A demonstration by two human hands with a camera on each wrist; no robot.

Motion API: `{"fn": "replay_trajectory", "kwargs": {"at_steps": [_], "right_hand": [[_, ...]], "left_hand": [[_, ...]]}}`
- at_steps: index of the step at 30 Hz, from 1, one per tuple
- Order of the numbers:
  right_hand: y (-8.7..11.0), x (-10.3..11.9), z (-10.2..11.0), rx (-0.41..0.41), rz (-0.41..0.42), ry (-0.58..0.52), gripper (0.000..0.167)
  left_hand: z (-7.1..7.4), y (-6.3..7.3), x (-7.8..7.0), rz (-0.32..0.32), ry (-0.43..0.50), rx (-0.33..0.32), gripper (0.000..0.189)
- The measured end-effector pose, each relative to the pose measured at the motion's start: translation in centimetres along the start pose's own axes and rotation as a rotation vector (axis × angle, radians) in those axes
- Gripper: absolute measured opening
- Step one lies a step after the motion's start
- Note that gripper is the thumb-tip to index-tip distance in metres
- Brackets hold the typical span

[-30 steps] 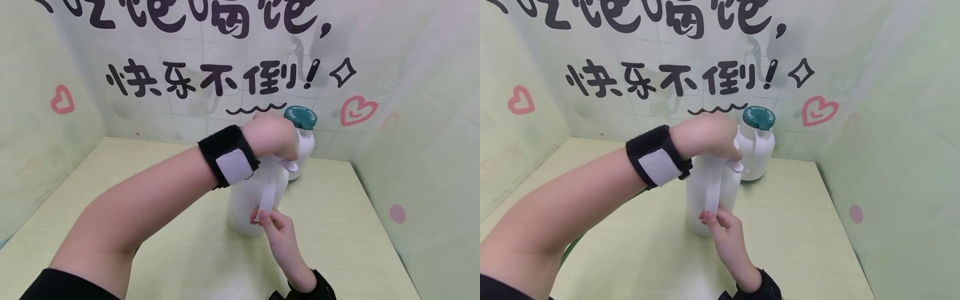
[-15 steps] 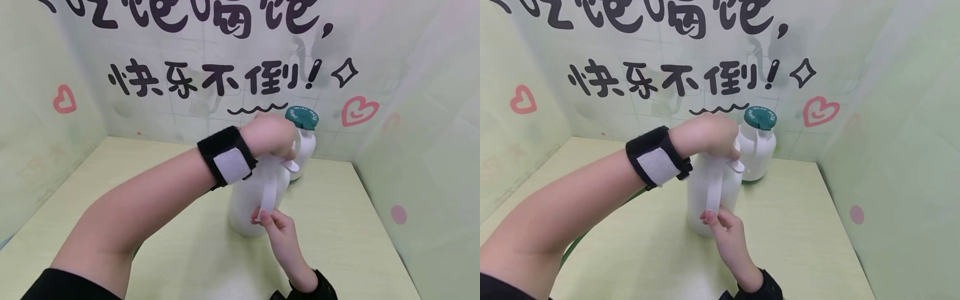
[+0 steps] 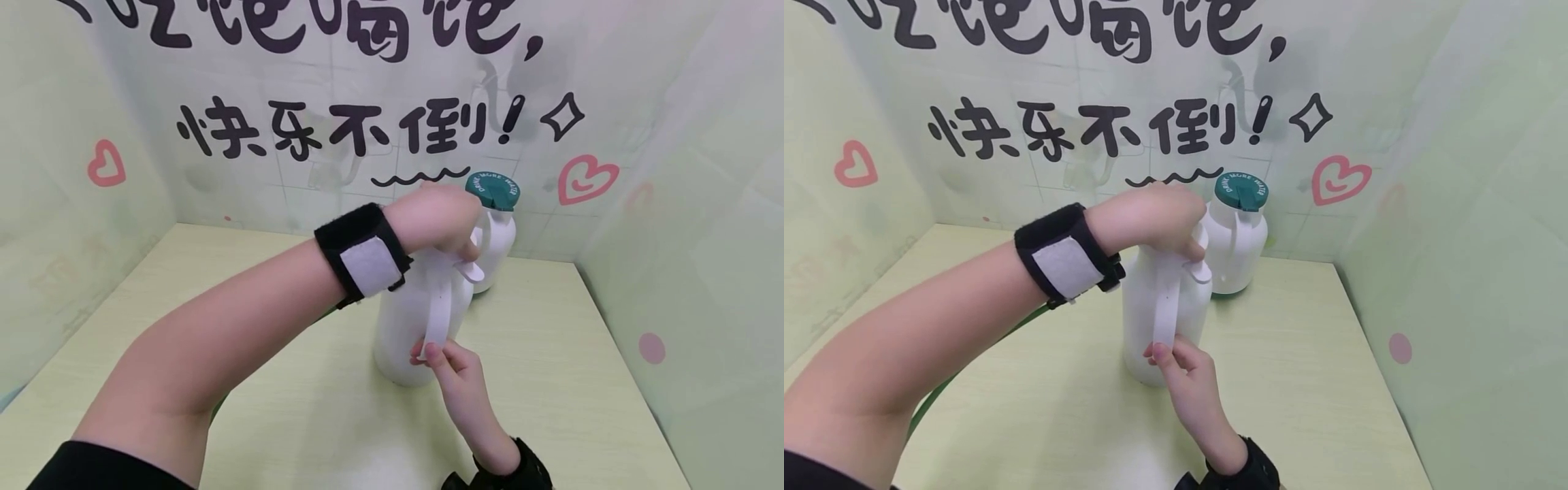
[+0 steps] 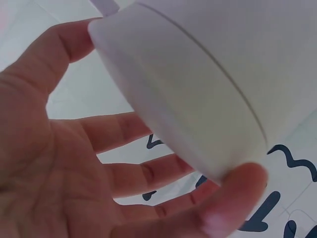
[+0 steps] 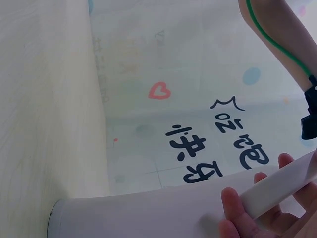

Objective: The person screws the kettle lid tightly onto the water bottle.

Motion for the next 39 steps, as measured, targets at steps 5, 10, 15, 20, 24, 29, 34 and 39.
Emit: {"fn": "replay_trajectory", "kwargs": {"at_steps": [5, 10, 15, 20, 24, 29, 34, 39], "right_hand": [[0.0, 0.0, 0.0, 0.000, -0.001, 0.007, 0.022], [-0.1, 0.1, 0.1, -0.005, -0.018, 0.015, 0.022], [0.0, 0.1, 0.1, -0.006, -0.018, 0.015, 0.022], [0.0, 0.0, 0.1, -0.002, -0.014, 0.005, 0.022], [0.0, 0.0, 0.0, -0.004, -0.017, 0.008, 0.022], [0.0, 0.0, 0.0, -0.008, -0.025, 0.012, 0.022], [0.1, -0.1, 0.0, -0.007, -0.020, 0.010, 0.021], [0.1, 0.0, 0.0, -0.007, -0.005, 0.003, 0.021]], "left_hand": [[0.0, 0.0, 0.2, -0.019, 0.031, -0.040, 0.020], [-0.1, -0.2, 0.5, -0.017, 0.055, -0.062, 0.025], [0.0, -0.2, 0.7, -0.029, 0.065, -0.080, 0.028], [0.0, -0.2, 0.8, -0.046, 0.073, -0.087, 0.027], [-0.1, -0.3, 1.0, -0.054, 0.080, -0.088, 0.026], [-0.2, -0.3, 1.1, -0.073, 0.091, -0.105, 0.028], [-0.2, -0.3, 1.2, -0.103, 0.088, -0.128, 0.041], [-0.1, -0.2, 1.2, -0.115, 0.086, -0.132, 0.042]]}}
Point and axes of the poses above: each hand's wrist, its own y-axis away from the middle knuckle, its own z-axis out of the back of the hand, x = y × z, the point moved 4 cm from there along -y, towards the middle knuckle, and after that the axes turned 15 degrees about -y, right-handed, at the moved point
